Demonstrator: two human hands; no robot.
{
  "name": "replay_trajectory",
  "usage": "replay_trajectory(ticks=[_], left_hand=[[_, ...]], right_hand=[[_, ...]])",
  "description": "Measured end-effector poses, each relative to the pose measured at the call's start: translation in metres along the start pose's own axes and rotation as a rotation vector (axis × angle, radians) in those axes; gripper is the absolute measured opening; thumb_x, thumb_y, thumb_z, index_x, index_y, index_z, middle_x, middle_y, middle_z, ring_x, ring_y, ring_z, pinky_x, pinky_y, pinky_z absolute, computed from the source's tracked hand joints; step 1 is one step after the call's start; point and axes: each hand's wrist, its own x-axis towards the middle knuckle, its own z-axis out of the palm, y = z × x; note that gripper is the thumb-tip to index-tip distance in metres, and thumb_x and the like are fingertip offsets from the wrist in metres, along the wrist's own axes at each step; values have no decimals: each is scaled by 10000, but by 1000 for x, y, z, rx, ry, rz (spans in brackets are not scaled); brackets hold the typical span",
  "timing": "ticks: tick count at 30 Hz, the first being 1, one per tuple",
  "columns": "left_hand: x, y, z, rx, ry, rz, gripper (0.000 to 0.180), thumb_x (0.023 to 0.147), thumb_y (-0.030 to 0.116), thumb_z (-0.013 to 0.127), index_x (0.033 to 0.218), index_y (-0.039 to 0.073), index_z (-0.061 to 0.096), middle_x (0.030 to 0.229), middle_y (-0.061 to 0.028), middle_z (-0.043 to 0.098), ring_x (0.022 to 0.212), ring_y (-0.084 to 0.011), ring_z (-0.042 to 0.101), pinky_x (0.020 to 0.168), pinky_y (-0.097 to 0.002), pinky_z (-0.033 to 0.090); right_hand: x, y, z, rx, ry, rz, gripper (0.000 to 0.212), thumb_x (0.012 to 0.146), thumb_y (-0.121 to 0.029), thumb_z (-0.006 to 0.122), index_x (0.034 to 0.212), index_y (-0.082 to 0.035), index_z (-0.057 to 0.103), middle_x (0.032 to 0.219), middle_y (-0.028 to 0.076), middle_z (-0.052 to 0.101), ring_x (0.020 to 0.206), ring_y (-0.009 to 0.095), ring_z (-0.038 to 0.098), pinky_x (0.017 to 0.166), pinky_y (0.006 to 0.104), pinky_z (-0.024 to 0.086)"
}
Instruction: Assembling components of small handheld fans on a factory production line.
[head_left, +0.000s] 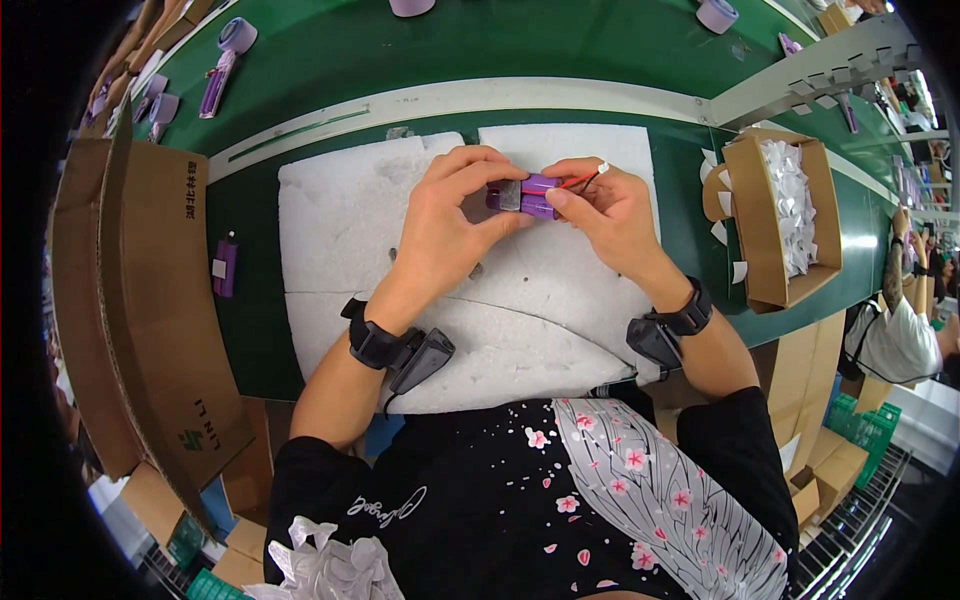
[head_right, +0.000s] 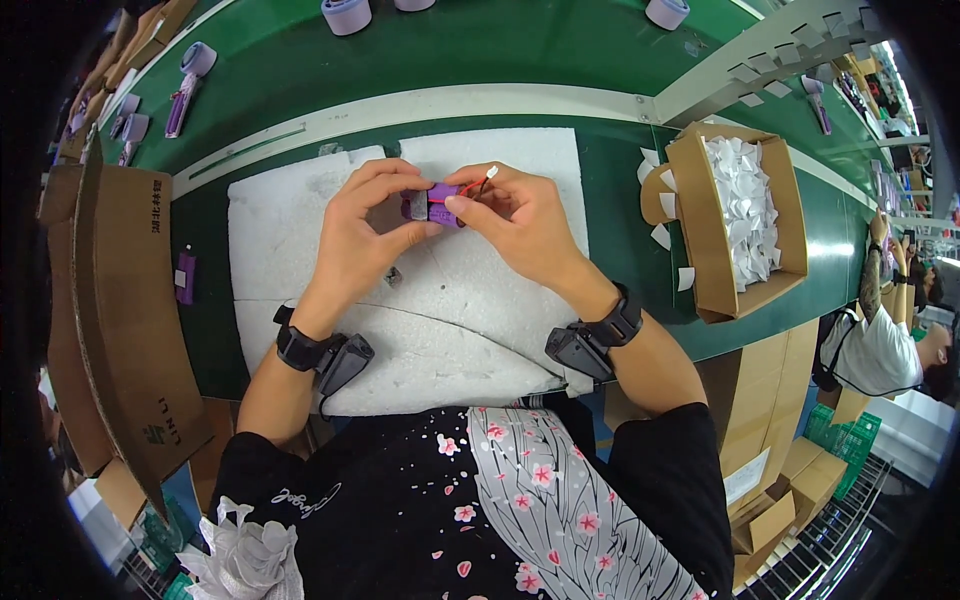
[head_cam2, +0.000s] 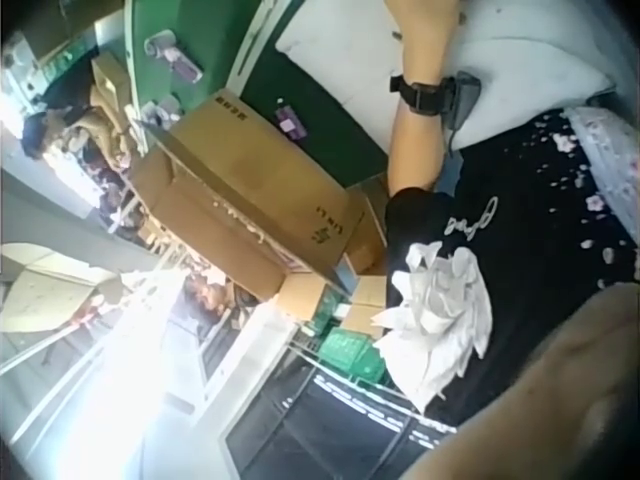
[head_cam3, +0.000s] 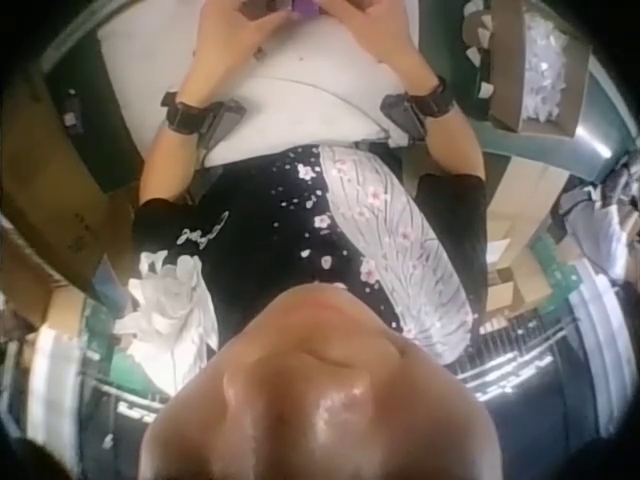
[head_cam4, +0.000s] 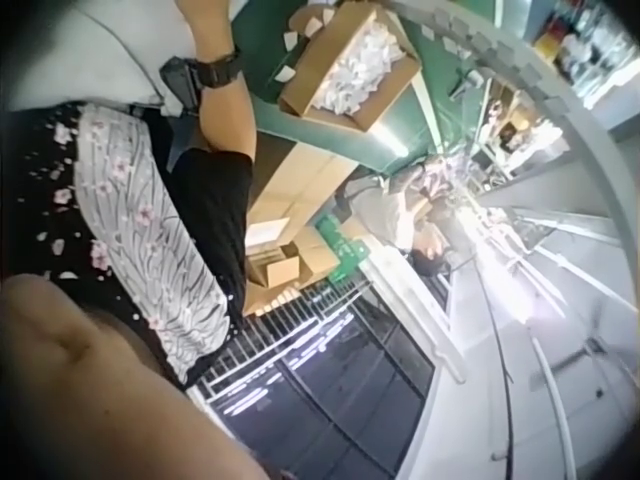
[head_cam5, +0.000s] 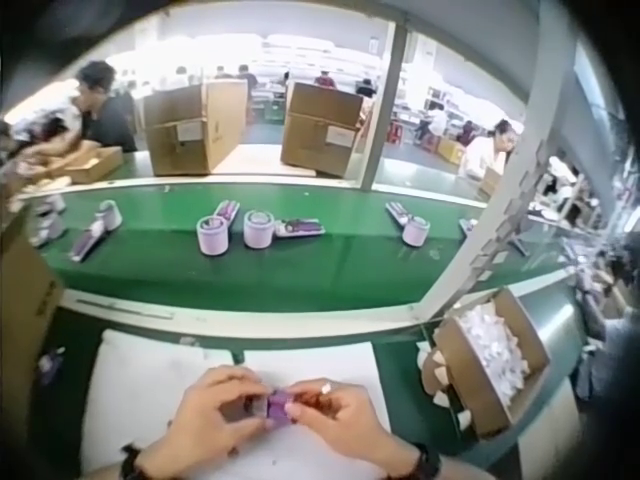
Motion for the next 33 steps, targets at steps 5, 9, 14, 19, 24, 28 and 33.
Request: replay_trajectory(ticks=[5,9,14,19,24,28,33], left_hand=[[0,1,-1,92,5,6,425,615,88,798,1024,60,684,1091,-65,598,1022,-216,556,865,-310,451],[0,0,-1,123,2,23,424,615,109,803,1025,76,699,1080,-60,600,991,-217,551,838,-311,459],[-2,-5,0,8,34,30,382,629,140,808,995,82,713,1061,-48,599,920,-195,541,780,-307,466],[-1,-6,-4,-344,13,-203,337,701,144,793,1010,44,700,1074,-39,596,913,-141,539,781,-291,456],[0,-11,-3,-695,102,-282,305,767,127,753,1039,11,678,1078,-40,600,933,-116,538,815,-276,437],[0,-13,0,-945,157,-360,277,818,107,699,1073,10,656,1086,-53,612,935,-115,547,846,-269,421],[-1,-18,4,-1111,111,-372,305,892,208,595,1138,28,591,1105,-66,613,986,-163,549,873,-315,432]], right_hand=[[0,2,-1,3,-10,-37,239,856,-36,641,1088,14,612,838,34,634,686,54,553,585,182,445],[-1,0,-2,52,-32,-13,264,856,-54,645,1108,13,601,869,36,627,703,51,547,603,185,447],[-3,3,-7,45,-60,-50,338,920,-205,569,1180,9,541,904,51,610,715,72,549,613,204,444],[-1,6,-8,60,-80,-83,415,958,-314,477,1214,12,496,913,71,607,710,98,554,602,218,436],[-1,7,-8,18,-75,-62,399,956,-298,478,1195,21,497,917,85,611,702,104,550,597,220,434],[-2,8,-12,4,-68,-32,368,949,-263,488,1186,18,502,921,92,612,696,102,545,598,220,436],[-4,11,-12,-5,-76,-58,339,940,-226,496,1177,16,509,924,93,613,700,99,546,598,221,438]])
